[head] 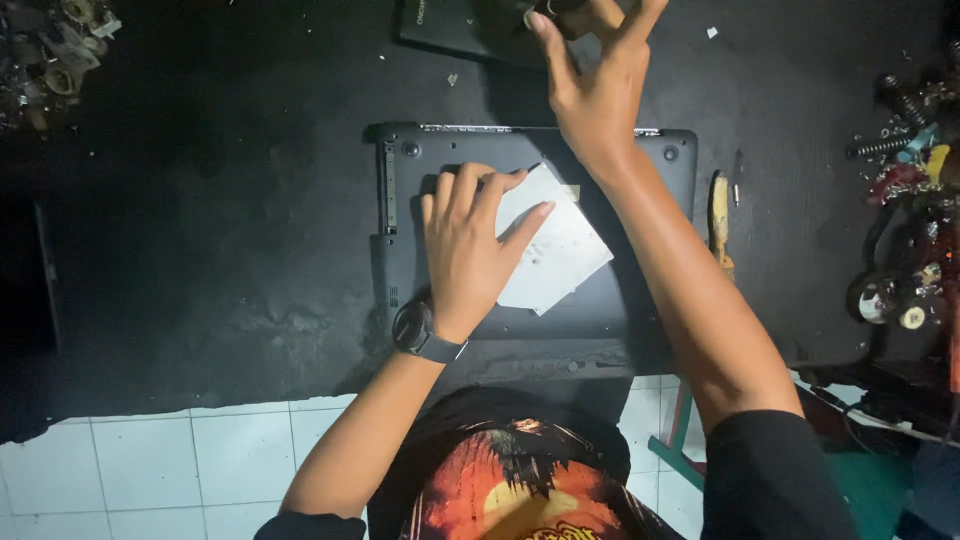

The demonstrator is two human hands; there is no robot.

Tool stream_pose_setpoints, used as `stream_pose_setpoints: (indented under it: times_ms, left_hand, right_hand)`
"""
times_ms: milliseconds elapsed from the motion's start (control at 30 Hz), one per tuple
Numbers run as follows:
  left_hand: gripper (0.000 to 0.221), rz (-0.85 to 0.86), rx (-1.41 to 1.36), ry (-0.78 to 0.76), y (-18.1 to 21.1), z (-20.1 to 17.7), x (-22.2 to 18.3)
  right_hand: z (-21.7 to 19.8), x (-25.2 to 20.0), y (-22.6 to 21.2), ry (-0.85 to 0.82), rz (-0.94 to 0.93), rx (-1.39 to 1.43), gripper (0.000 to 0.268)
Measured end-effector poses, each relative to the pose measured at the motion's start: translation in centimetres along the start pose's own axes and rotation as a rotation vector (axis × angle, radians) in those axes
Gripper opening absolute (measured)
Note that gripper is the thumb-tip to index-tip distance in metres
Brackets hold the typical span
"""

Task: Installing a CD drive into a laptop chassis using a screwdriver

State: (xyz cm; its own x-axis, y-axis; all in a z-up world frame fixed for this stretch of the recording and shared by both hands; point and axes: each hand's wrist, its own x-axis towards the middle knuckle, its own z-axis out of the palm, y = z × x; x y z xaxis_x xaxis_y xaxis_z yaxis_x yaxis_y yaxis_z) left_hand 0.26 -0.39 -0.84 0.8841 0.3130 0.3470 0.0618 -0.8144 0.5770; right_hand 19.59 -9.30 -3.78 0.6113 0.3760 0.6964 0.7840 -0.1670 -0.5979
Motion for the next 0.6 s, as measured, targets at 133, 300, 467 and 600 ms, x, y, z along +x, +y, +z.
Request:
stream_pose_setpoints:
  times_ms: [133,300,467,600]
  left_hand:
    - [0.033,-0.006,-0.004,0.021,0.1,-0.1,0.0]
    - [0.041,-0.076,-0.126,-0.036,1.3,-2.6,-0.2]
    - [0.039,0.296,-0.120,-0.455,-0.2,-6.2,-1.0]
    - [0.054,0.424,0.080,-0.600,-0.1,-6.4,-2.3]
  right_hand:
    - [-2.1,0.4,-4.3,0.029,0.095,0.173,0.071]
    - [-7.7,-2.1,-10.2,0.191,0.142,0.228,0.086]
    - [-13.1,-8.7,-13.1,0.350,0.308,0.240,0.087]
    - [-14.5,-12.7,-14.8,0.441,0.470,0.075,0.081]
